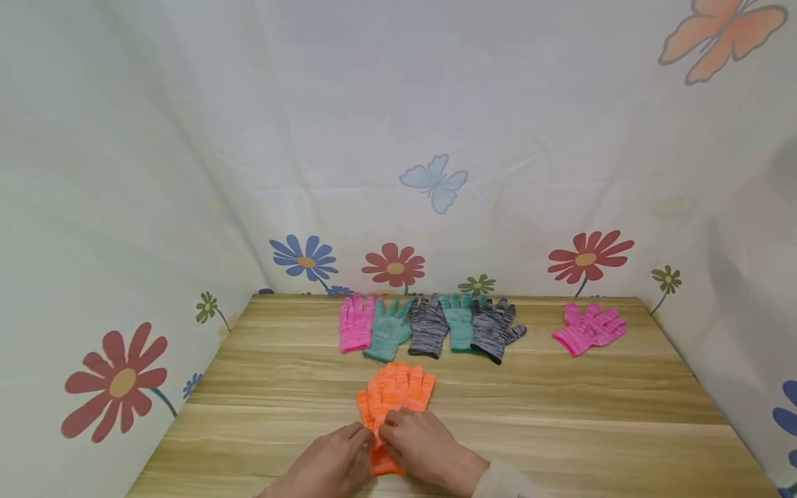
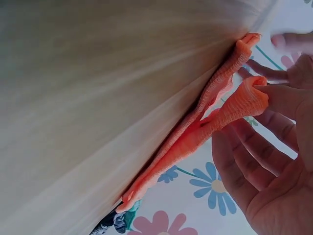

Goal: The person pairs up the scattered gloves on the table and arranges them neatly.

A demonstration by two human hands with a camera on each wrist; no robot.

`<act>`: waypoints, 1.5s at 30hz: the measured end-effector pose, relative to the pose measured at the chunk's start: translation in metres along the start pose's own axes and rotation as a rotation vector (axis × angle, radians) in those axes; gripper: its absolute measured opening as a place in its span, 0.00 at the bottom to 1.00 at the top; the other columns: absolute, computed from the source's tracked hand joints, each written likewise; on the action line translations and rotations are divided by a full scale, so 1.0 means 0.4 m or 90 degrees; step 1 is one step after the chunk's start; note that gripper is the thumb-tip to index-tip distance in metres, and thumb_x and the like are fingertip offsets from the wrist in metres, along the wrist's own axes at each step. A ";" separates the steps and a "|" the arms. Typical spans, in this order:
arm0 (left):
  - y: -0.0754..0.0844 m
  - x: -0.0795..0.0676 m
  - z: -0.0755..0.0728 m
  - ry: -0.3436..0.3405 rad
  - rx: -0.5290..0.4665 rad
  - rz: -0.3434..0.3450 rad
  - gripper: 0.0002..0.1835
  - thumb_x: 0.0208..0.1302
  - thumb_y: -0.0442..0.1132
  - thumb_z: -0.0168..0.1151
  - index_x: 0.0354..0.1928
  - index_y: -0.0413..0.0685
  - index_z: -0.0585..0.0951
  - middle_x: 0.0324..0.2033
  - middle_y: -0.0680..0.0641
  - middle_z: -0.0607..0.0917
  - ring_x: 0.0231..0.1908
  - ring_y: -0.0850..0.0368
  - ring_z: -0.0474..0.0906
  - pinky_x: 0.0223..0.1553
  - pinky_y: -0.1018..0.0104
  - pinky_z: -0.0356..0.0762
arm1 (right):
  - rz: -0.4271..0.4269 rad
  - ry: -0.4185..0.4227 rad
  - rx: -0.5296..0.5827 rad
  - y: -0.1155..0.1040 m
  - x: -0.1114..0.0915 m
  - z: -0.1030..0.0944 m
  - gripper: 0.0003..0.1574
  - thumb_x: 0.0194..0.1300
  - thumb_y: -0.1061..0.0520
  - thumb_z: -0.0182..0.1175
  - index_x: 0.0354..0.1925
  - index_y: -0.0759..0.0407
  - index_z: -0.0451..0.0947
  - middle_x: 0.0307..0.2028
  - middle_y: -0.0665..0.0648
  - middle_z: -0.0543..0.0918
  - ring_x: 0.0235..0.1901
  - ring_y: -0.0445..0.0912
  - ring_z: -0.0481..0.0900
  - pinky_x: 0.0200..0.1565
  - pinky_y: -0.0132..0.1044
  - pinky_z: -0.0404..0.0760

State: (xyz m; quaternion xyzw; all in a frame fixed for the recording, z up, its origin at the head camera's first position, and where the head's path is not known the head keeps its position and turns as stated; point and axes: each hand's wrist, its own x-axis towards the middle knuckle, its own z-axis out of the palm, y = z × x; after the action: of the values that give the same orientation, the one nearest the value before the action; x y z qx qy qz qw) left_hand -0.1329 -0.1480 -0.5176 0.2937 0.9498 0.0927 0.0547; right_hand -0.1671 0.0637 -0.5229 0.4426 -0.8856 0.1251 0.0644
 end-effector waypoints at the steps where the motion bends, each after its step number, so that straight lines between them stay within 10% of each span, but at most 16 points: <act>1: -0.001 0.002 0.002 -0.011 0.002 -0.009 0.22 0.54 0.57 0.71 0.46 0.56 0.77 0.41 0.59 0.78 0.37 0.65 0.75 0.35 0.67 0.78 | -0.001 -0.002 0.002 -0.001 0.000 -0.001 0.02 0.66 0.52 0.63 0.36 0.42 0.81 0.37 0.42 0.82 0.32 0.35 0.77 0.27 0.26 0.73; 24: -0.002 0.020 0.017 0.022 0.081 0.013 0.16 0.56 0.50 0.70 0.44 0.56 0.79 0.38 0.58 0.79 0.38 0.61 0.76 0.36 0.67 0.78 | -0.050 -0.041 0.006 -0.002 0.003 -0.002 0.04 0.66 0.48 0.63 0.37 0.42 0.83 0.37 0.41 0.82 0.34 0.33 0.78 0.31 0.26 0.76; 36: 0.001 0.027 0.005 0.035 0.086 0.178 0.16 0.64 0.47 0.65 0.53 0.60 0.80 0.49 0.57 0.79 0.50 0.61 0.75 0.50 0.66 0.78 | 0.094 -0.076 0.058 0.109 0.032 -0.079 0.13 0.67 0.51 0.63 0.49 0.49 0.83 0.48 0.51 0.83 0.45 0.45 0.82 0.41 0.38 0.84; 45: 0.013 0.036 -0.010 -0.013 0.067 0.182 0.10 0.69 0.45 0.60 0.51 0.61 0.81 0.45 0.59 0.81 0.45 0.65 0.77 0.44 0.70 0.79 | 0.082 -0.180 0.021 0.150 0.040 -0.037 0.24 0.68 0.48 0.61 0.61 0.45 0.77 0.64 0.57 0.75 0.63 0.55 0.73 0.60 0.52 0.76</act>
State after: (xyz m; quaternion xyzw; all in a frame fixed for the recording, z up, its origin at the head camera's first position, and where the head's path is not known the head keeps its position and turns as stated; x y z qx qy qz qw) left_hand -0.1426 -0.1362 -0.5135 0.4294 0.9012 0.0468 0.0355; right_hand -0.2244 0.0902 -0.5149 0.3992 -0.9102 0.0802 -0.0765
